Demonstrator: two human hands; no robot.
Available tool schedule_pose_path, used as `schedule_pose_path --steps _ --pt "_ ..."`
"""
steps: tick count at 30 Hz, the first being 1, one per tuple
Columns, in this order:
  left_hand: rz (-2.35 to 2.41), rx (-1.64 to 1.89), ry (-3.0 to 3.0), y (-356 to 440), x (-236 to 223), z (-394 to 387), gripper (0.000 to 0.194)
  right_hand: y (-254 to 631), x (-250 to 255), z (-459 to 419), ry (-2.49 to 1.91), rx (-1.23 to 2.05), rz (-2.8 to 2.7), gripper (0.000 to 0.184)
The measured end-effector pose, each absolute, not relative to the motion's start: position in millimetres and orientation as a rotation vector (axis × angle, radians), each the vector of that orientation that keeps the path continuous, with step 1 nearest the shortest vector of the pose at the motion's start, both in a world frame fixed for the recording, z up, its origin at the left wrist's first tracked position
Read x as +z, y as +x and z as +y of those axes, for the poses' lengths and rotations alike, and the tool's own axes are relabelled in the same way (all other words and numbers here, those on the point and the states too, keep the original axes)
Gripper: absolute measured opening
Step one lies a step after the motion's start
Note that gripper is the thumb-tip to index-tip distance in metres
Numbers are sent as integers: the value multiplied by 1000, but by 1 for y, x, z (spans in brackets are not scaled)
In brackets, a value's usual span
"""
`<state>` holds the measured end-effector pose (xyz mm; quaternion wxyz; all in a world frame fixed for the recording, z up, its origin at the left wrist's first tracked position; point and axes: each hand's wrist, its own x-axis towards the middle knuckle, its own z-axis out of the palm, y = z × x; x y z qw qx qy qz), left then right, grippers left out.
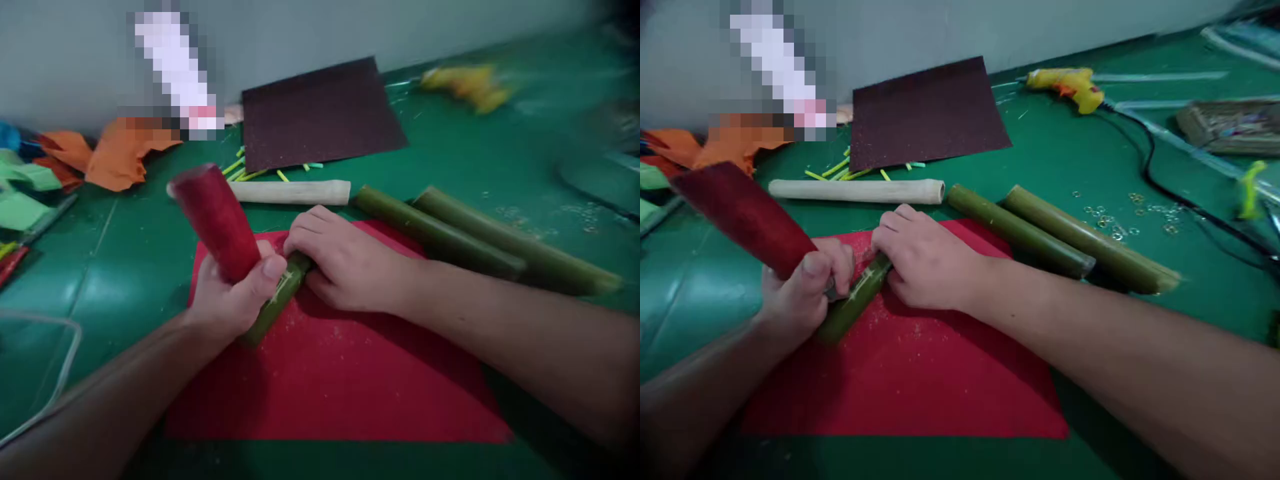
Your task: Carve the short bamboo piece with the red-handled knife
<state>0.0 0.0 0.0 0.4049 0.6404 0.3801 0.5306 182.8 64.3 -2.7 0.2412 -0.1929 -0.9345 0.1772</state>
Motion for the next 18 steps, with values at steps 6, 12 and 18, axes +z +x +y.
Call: schedule_pose_path --steps 6,12,18 --pt "986 1422 1619 5 4 1 49 184 -2 61 -577 513 -2550 23" --pt "1020 1445 1576 6 6 2 39 182 -1 61 -583 515 -2563 23" --pt "1010 1435 1600 4 3 1 36 182 -1 61 -582 507 -2567 23"
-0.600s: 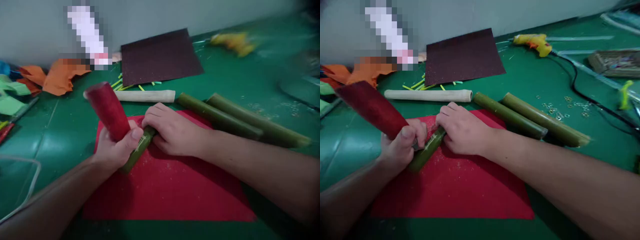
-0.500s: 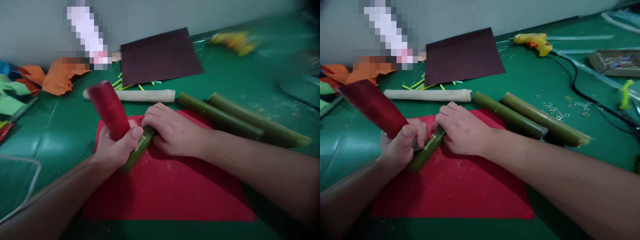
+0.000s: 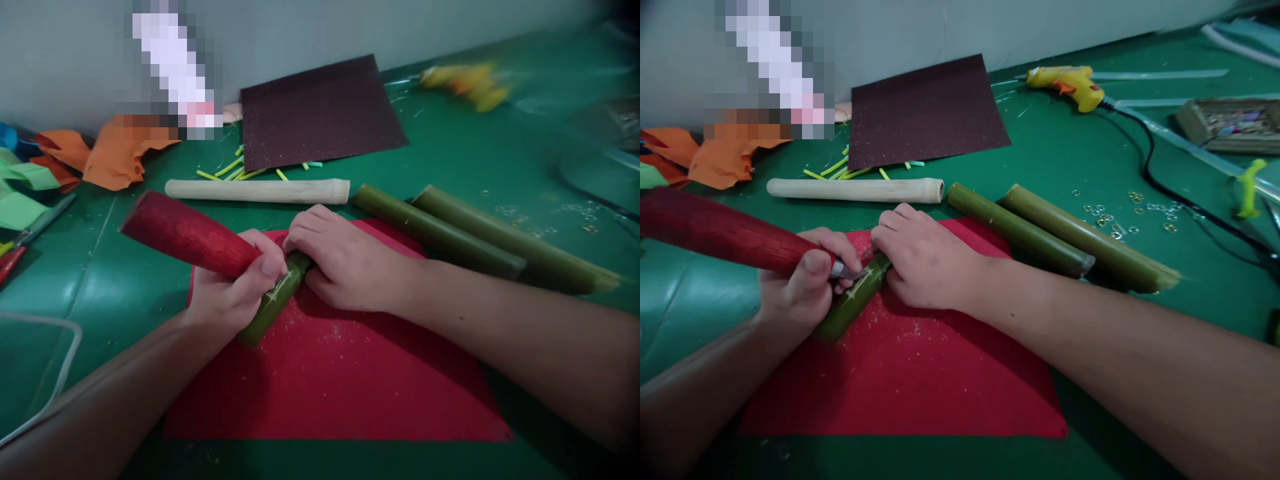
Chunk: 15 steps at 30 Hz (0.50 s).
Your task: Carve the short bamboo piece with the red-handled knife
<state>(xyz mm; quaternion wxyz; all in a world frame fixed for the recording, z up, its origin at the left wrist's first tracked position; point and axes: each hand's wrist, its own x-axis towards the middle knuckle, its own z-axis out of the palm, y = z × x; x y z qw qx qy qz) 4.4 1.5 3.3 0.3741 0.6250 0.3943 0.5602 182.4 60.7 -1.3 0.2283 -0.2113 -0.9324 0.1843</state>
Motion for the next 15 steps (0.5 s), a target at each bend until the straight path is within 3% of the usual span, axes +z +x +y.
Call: schedule_pose_path --steps 10,15 --pt "990 1406 1664 3 4 2 52 183 -2 61 -562 529 -2540 22" --pt "968 1414 1672 2 3 2 51 182 -2 62 -577 536 -2541 22"
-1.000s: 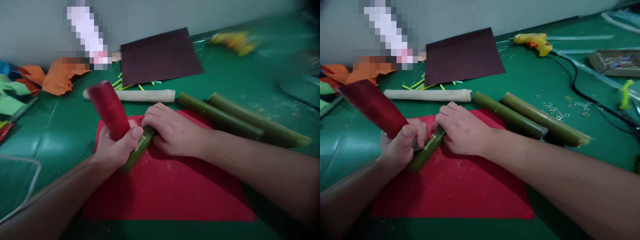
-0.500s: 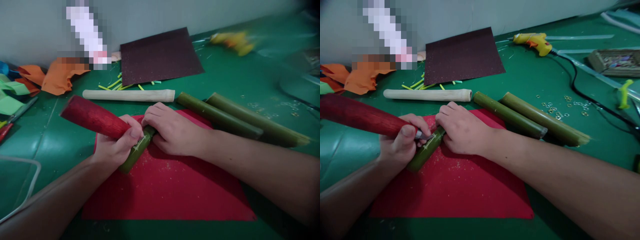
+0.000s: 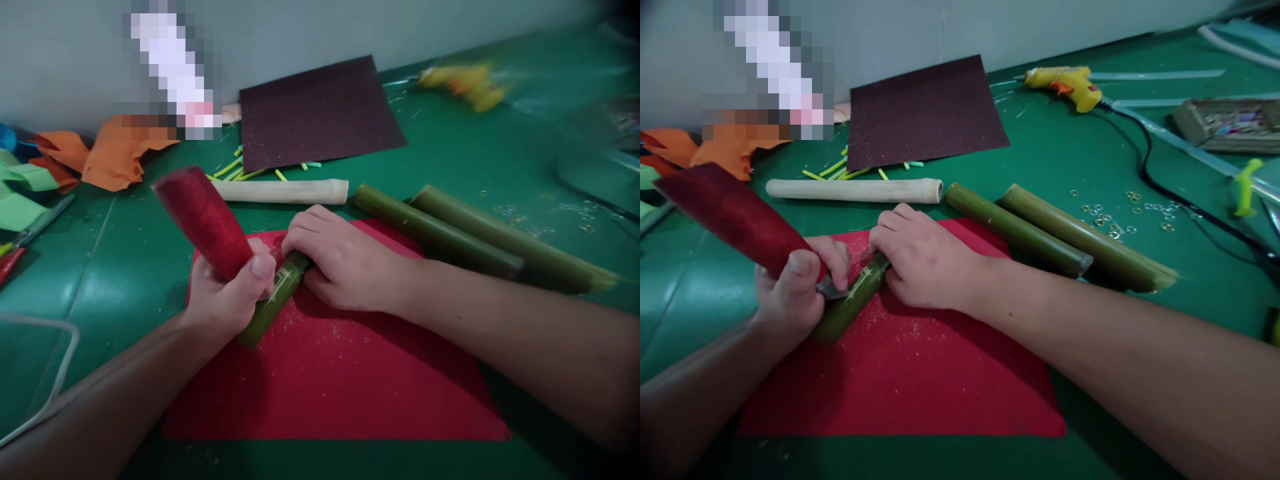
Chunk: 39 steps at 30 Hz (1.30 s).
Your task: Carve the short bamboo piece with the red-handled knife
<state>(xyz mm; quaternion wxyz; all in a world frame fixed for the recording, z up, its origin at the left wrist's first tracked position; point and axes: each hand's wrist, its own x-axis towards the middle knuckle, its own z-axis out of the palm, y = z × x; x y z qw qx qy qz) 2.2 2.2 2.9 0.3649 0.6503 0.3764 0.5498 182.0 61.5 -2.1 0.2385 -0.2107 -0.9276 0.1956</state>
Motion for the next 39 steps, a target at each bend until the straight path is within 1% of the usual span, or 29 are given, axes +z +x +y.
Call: schedule_pose_path --steps 5,11,15,20,22,31,39 --pt "1025 1462 1660 4 5 1 44 181 0 62 -585 538 -2560 24" --pt "1064 1379 1681 -1 3 -1 41 182 0 61 -575 533 -2552 21" --pt "1041 1399 1680 1 3 0 40 182 0 61 -582 540 -2557 20" --pt "960 1394 1657 1 3 1 53 183 1 61 -583 560 -2558 20" --pt "927 1365 1653 0 1 1 54 183 1 61 -580 563 -2562 20" --pt "970 1404 1724 -2 2 3 41 183 1 62 -578 546 -2557 21" --pt "1030 1406 1680 1 2 1 38 182 0 61 -584 541 -2553 18"
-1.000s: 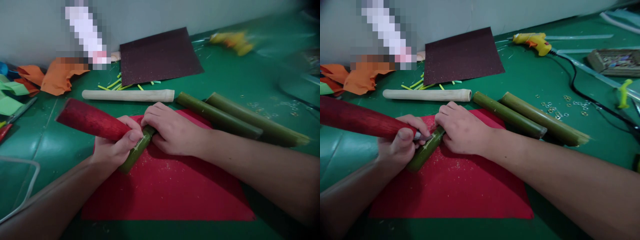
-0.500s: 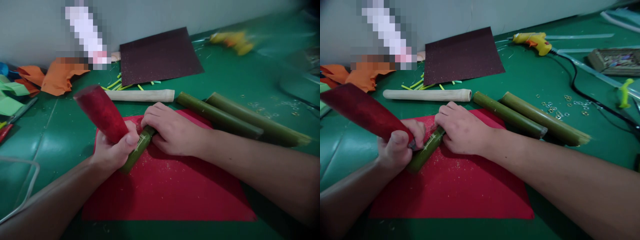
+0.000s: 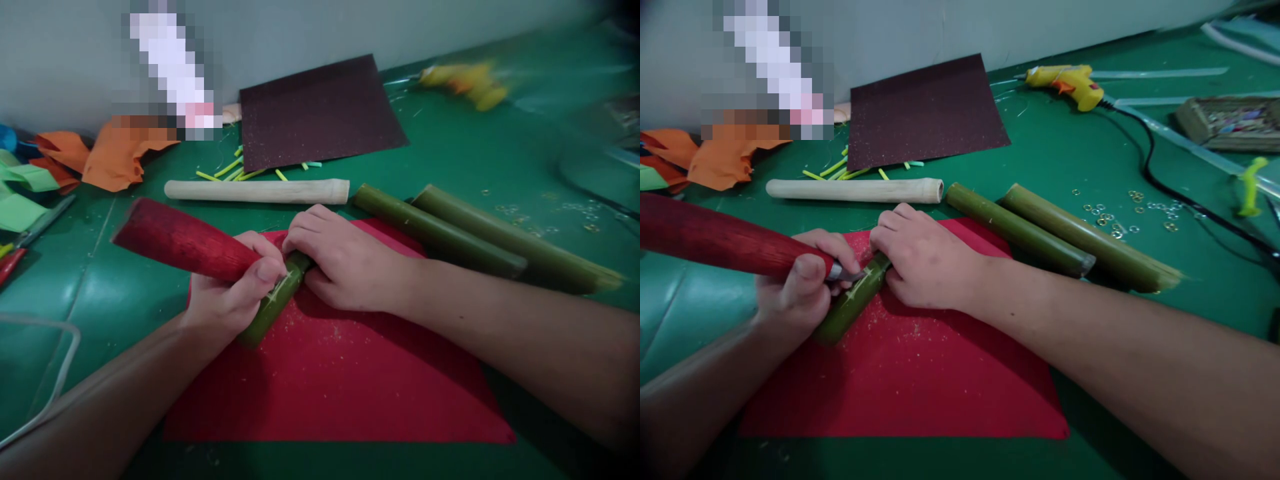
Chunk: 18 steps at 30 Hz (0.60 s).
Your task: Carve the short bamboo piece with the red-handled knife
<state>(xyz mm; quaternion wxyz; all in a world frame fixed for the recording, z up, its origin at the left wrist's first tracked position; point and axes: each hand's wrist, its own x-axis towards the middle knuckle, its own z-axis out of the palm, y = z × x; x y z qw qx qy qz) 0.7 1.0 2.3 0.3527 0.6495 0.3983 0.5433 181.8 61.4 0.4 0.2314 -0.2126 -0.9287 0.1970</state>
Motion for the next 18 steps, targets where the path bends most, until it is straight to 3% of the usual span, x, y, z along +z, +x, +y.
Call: schedule_pose_path --steps 9,18 --pt "963 1372 1679 0 3 1 55 182 0 62 -577 577 -2544 17" --pt "978 1447 1677 2 2 2 42 181 0 61 -574 554 -2550 19"
